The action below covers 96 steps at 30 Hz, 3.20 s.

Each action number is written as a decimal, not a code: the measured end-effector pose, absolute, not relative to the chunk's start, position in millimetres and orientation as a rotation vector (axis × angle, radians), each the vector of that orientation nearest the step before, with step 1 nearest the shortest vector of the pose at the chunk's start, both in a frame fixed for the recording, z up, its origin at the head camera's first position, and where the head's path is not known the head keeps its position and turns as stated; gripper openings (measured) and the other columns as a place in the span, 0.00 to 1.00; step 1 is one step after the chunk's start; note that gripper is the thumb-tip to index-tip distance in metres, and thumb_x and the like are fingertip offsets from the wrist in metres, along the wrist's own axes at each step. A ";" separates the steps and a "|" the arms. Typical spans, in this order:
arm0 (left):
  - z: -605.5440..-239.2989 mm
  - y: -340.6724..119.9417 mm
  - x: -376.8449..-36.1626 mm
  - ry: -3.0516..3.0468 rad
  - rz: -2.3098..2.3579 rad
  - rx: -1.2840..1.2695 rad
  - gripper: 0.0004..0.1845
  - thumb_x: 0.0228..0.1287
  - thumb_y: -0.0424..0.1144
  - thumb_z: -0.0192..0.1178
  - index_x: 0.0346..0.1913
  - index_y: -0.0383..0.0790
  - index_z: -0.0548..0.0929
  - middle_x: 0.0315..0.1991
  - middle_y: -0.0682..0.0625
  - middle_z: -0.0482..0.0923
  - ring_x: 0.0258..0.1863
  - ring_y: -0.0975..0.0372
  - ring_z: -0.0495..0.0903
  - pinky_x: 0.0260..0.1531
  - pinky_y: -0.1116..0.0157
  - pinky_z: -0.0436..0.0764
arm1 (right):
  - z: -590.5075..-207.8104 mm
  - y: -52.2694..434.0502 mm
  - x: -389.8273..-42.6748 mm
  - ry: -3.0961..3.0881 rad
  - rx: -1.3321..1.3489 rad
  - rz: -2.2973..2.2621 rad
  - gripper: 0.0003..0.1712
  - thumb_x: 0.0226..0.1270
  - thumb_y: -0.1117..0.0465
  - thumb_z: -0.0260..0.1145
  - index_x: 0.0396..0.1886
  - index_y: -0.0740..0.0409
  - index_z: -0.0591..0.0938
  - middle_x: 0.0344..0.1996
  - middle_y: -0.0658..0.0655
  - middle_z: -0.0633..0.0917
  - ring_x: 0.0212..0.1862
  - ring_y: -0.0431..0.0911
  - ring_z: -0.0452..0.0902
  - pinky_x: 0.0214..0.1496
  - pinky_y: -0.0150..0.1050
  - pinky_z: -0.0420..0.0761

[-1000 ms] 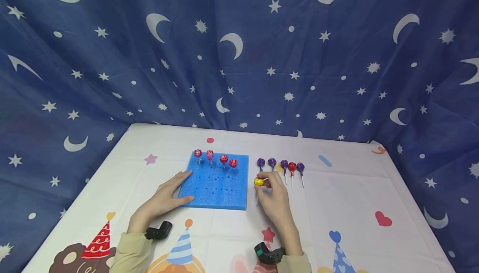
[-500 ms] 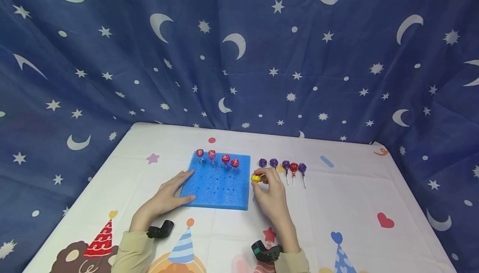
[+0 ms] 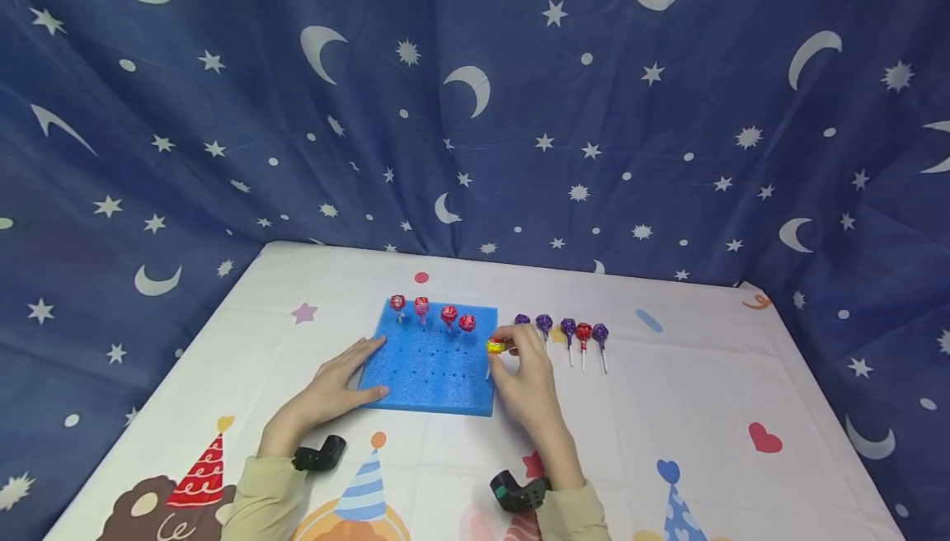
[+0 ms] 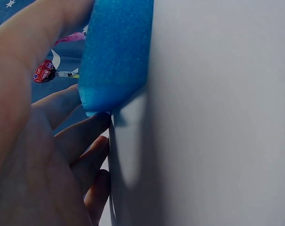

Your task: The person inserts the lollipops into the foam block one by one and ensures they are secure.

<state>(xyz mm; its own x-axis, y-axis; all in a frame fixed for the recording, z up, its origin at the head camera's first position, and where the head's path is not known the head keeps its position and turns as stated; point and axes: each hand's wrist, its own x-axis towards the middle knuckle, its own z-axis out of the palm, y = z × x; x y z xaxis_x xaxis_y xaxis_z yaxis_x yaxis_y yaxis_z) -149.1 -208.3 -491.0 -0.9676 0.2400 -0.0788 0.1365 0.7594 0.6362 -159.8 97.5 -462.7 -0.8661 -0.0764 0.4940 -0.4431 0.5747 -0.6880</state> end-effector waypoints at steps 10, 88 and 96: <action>-491.6 -208.3 -149.5 2.792 1.008 0.292 0.45 0.57 0.56 0.65 0.75 0.48 0.58 0.75 0.42 0.56 0.76 0.46 0.50 0.68 0.35 0.50 | -460.2 86.7 -170.2 -2.364 0.470 1.262 0.18 0.52 0.74 0.71 0.43 0.58 0.79 0.39 0.53 0.80 0.42 0.43 0.77 0.44 0.40 0.81; -489.0 -207.6 -149.0 2.782 1.000 0.277 0.44 0.58 0.55 0.65 0.75 0.49 0.58 0.75 0.42 0.56 0.77 0.47 0.49 0.69 0.36 0.49 | -477.7 61.5 -184.0 -2.365 0.572 1.096 0.14 0.55 0.69 0.72 0.41 0.56 0.81 0.39 0.53 0.80 0.40 0.47 0.79 0.41 0.39 0.82; -489.6 -207.7 -149.8 2.785 0.995 0.282 0.44 0.58 0.55 0.64 0.75 0.49 0.58 0.75 0.42 0.56 0.77 0.47 0.49 0.69 0.36 0.49 | -475.6 63.4 -181.4 -2.358 0.575 1.106 0.15 0.55 0.69 0.72 0.42 0.56 0.82 0.40 0.54 0.79 0.39 0.47 0.78 0.40 0.43 0.82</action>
<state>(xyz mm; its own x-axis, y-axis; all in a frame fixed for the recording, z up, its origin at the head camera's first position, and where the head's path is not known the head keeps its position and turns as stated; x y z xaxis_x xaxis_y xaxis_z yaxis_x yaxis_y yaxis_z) -149.8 -207.7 -489.6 -0.9675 0.2339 -0.0963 0.1200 0.7594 0.6394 -181.4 63.4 -475.6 -0.8016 -0.1709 0.5729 -0.5497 0.5874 -0.5940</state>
